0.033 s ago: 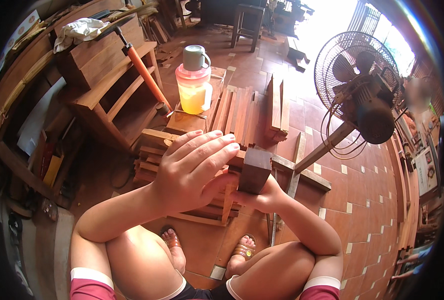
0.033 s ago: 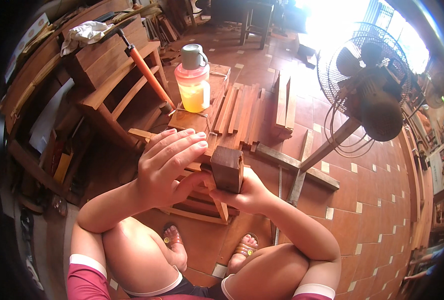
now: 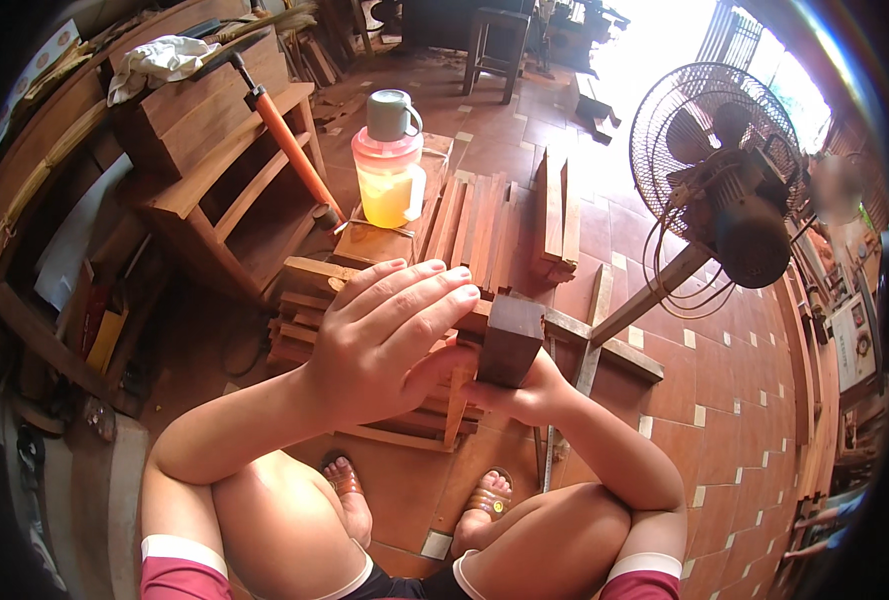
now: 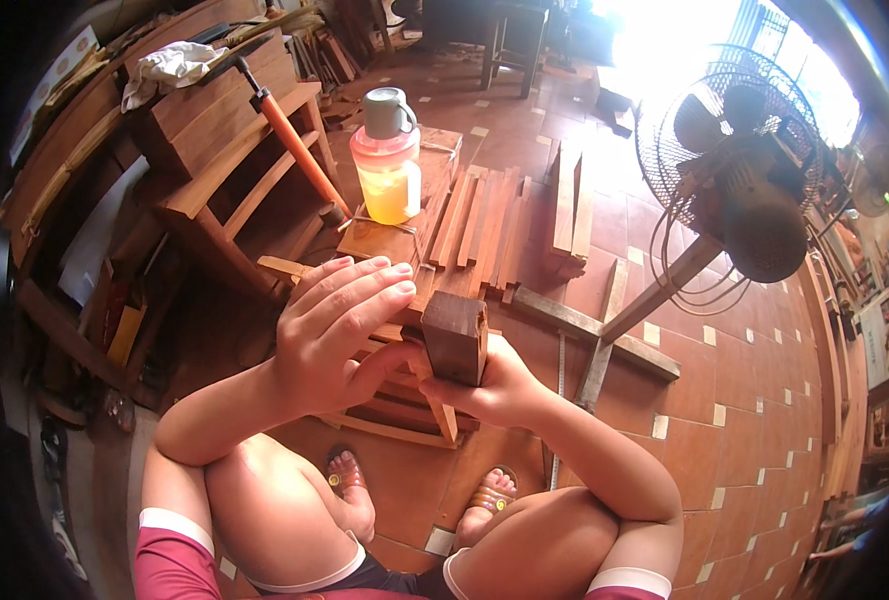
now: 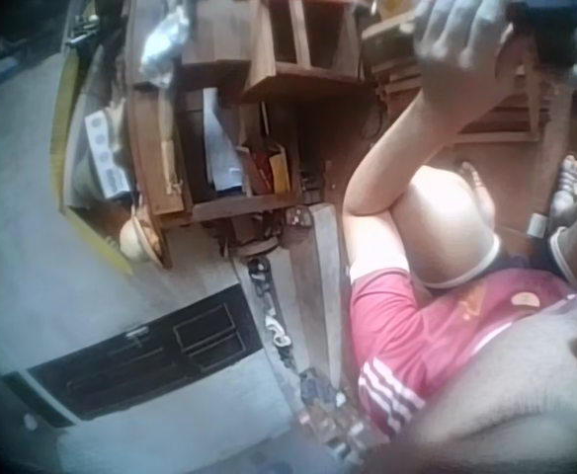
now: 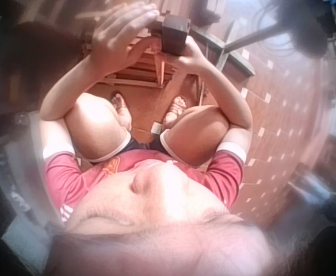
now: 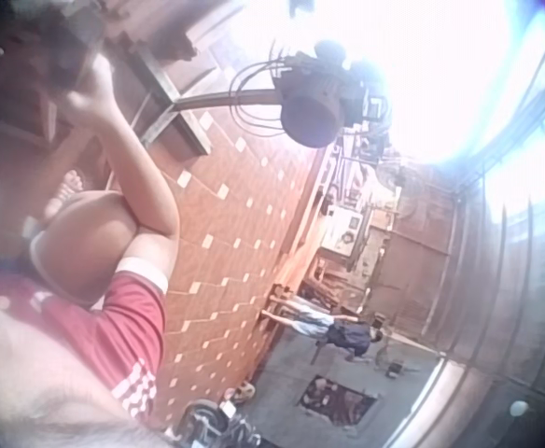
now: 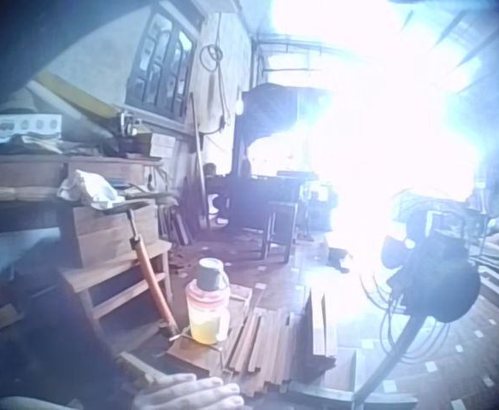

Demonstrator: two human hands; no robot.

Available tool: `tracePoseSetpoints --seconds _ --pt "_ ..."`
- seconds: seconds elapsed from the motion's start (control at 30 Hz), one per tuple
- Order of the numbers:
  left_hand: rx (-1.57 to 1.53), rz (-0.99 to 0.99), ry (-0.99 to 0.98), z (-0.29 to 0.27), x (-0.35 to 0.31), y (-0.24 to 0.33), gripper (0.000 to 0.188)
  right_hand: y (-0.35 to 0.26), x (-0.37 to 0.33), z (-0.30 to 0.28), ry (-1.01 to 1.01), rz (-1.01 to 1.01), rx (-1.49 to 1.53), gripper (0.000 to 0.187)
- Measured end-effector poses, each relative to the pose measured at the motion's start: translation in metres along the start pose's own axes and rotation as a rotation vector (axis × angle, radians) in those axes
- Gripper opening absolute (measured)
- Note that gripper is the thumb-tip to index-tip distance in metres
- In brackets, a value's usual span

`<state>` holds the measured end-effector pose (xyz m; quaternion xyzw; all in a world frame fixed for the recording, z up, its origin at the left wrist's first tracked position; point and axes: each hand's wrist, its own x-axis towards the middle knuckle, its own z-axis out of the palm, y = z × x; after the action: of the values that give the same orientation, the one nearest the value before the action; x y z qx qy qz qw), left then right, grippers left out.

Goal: The person sits on the floor and repeatedly measures wooden planks using a metal ruler and a try square. They handle each plank individually, aligning the tools to check dimensions and angles, then set the planks aside.

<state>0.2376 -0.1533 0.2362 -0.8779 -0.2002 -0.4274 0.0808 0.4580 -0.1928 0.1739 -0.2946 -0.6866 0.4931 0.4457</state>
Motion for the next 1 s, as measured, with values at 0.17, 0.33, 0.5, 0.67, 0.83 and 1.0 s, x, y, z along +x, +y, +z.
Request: tracePoseSetpoints --seconds 0.17,0.33,0.5,0.67,0.83,1.0 --pt "0.008 0.004 0.002 0.000 0.004 -0.005 0.041 -0.005 0.006 -0.004 -0.011 0.021 0.010 0.033" --pt "0.010 0.008 -0.016 0.001 -0.002 -0.007 0.042 -0.003 0.007 -0.003 -0.014 0.015 0.010 0.034" --pt "0.108 0.019 -0.072 -0.007 -0.004 -0.004 0.048 0.006 0.004 -0.007 -0.053 0.006 -0.015 0.028" --pt "0.220 -0.064 -0.119 -0.014 -0.008 -0.015 0.058 0.019 -0.004 -0.026 -0.144 0.077 0.052 0.040" --pt "0.357 -0.074 -0.100 -0.018 -0.010 -0.024 0.059 0.017 -0.007 -0.038 -0.116 0.126 0.150 0.037" --pt "0.365 -0.106 -0.102 -0.018 -0.013 -0.032 0.056 0.023 -0.011 -0.044 -0.055 0.204 0.293 0.036"
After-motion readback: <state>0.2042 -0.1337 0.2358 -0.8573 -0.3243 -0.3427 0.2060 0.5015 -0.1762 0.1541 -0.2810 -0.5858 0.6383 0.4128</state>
